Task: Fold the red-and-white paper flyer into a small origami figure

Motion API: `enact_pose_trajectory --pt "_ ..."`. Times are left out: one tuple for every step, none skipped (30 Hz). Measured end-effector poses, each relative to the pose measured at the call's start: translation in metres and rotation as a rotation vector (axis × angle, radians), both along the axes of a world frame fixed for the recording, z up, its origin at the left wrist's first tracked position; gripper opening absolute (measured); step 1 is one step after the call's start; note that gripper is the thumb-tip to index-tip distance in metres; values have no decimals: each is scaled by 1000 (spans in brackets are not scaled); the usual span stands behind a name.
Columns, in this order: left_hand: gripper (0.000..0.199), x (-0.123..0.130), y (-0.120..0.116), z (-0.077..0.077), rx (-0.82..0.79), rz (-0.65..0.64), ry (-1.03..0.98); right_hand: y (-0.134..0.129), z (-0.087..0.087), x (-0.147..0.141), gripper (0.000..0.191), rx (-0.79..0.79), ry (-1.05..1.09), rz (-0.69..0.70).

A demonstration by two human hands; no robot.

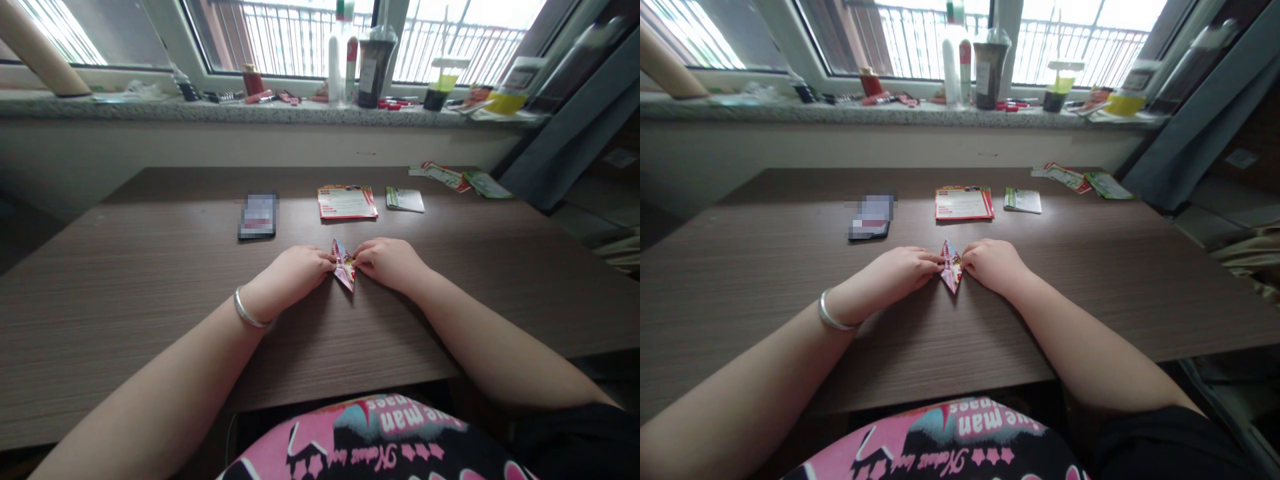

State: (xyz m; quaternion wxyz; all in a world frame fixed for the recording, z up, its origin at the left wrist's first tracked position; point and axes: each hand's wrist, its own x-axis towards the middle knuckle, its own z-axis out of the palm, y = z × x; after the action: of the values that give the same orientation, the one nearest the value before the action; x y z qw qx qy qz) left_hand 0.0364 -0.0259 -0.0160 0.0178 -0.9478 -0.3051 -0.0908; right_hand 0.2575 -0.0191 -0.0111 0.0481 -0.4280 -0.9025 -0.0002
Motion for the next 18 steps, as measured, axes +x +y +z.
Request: enact_pose_trajectory --pt "33 -1 -1 1 -6 -1 3 0 0 0 26 0 5 -1" --pt "33 -1 -1 3 -8 4 13 0 0 0 26 0 9 -3" --pt "32 -1 -1 4 -10 14 33 0 0 0 25 0 13 -8" --pt "30 -1 -1 4 -10 28 55 -1 0 0 25 -2 16 -12" --pt "28 -1 -1 4 -10 42 73 -1 0 0 25 -3 17 -14" --pt "26 -2 -1 4 -11 52 84 -2 0 0 25 -5 16 -15" --pt "24 -2 -1 4 -13 58 89 -2 0 0 25 -5 14 -17" --pt "23 -3 -1 3 -15 60 87 -3 0 0 25 -4 15 -26" --pt "22 -4 -1 3 -15 61 83 -4 0 0 26 -4 19 -41" --pt "23 -5 0 2 -13 62 78 -4 0 0 28 -4 28 -63" --pt "23 -5 0 1 -10 62 73 -5 0 -1 30 -5 43 -90" --pt "23 -5 0 0 -2 63 67 -5 0 -2 32 -7 62 -117" --pt "23 -5 0 -1 8 66 57 -6 -1 -3 34 -9 81 -142" --pt "23 -4 0 -1 18 68 45 -6 -1 -4 34 -12 100 -162" --pt "22 -3 -1 -2 28 67 30 -6 -2 -5 33 -12 115 -180" --pt "22 -2 -1 -3 36 61 14 -7 -2 -5 32 -8 126 -198" --pt "22 0 -2 -3 41 53 0 -6 -3 -6 31 -1 131 -212" --pt "22 1 -3 -4 42 38 -11 -6 -5 -6 31 8 133 -219"
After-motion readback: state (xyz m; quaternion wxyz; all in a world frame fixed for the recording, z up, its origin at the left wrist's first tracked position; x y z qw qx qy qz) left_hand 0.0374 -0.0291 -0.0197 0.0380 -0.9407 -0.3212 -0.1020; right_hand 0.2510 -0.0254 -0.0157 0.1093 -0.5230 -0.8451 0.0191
